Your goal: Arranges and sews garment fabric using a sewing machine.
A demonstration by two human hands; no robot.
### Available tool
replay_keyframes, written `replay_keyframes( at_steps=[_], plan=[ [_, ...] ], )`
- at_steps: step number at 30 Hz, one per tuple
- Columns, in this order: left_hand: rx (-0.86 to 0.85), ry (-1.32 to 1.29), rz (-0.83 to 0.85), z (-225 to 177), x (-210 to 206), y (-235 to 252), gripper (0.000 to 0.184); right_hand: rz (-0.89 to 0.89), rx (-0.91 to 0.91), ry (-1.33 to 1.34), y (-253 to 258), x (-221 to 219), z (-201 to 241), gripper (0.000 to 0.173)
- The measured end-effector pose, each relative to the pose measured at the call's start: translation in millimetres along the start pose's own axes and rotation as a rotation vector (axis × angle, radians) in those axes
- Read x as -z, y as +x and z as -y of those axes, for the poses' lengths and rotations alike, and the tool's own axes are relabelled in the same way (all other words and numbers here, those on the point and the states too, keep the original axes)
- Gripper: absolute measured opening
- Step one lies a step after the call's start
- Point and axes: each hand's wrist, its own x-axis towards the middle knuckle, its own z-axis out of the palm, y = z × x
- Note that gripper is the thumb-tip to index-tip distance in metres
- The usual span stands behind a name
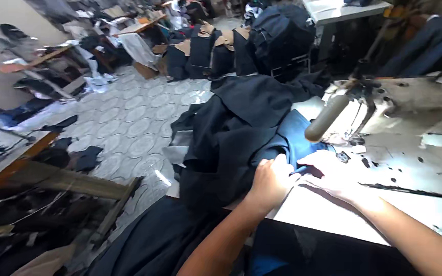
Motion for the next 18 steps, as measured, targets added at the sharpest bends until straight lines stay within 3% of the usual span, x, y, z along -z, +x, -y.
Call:
replay_keyframes(
  at_steps=[2,4,6,8,10,12,13,15,18],
  plan=[
    [-0.062,-0.138,-0.017,6,-6,0,0.037,-0.005,0.016,0.008,-3,1,-1,0.043],
    [-0.098,-0.444,-0.028,14,-18,2,0.036,-0.128,0.117,-0.033,-10,-3,-6,0.033],
    [-0.043,-0.822,0.055,13,-27,5,0.030,-0.261,0.205,-0.110,-16,-2,-5,0.026],
    [-0.008,-0.949,0.084,5,-36,5,0.029,-0.314,0.233,-0.201,-25,6,-1,0.024],
    [-0.155,-0.719,-0.136,-10,-50,-4,0.028,-0.342,0.229,-0.274,-38,12,4,0.027],
    [-0.390,-0.321,-0.424,-19,-65,-5,0.034,-0.362,0.165,-0.283,-52,14,10,0.030],
    [-0.477,-0.212,-0.431,-20,-67,-1,0.038,-0.369,0.113,-0.258,-57,14,13,0.028],
    [-0.566,-0.125,-0.256,-20,-63,11,0.036,-0.372,-0.013,-0.197,-65,12,22,0.023],
    [-0.493,0.043,0.002,-8,-55,25,0.020,-0.278,-0.172,-0.241,-75,6,32,0.024]
  ],
)
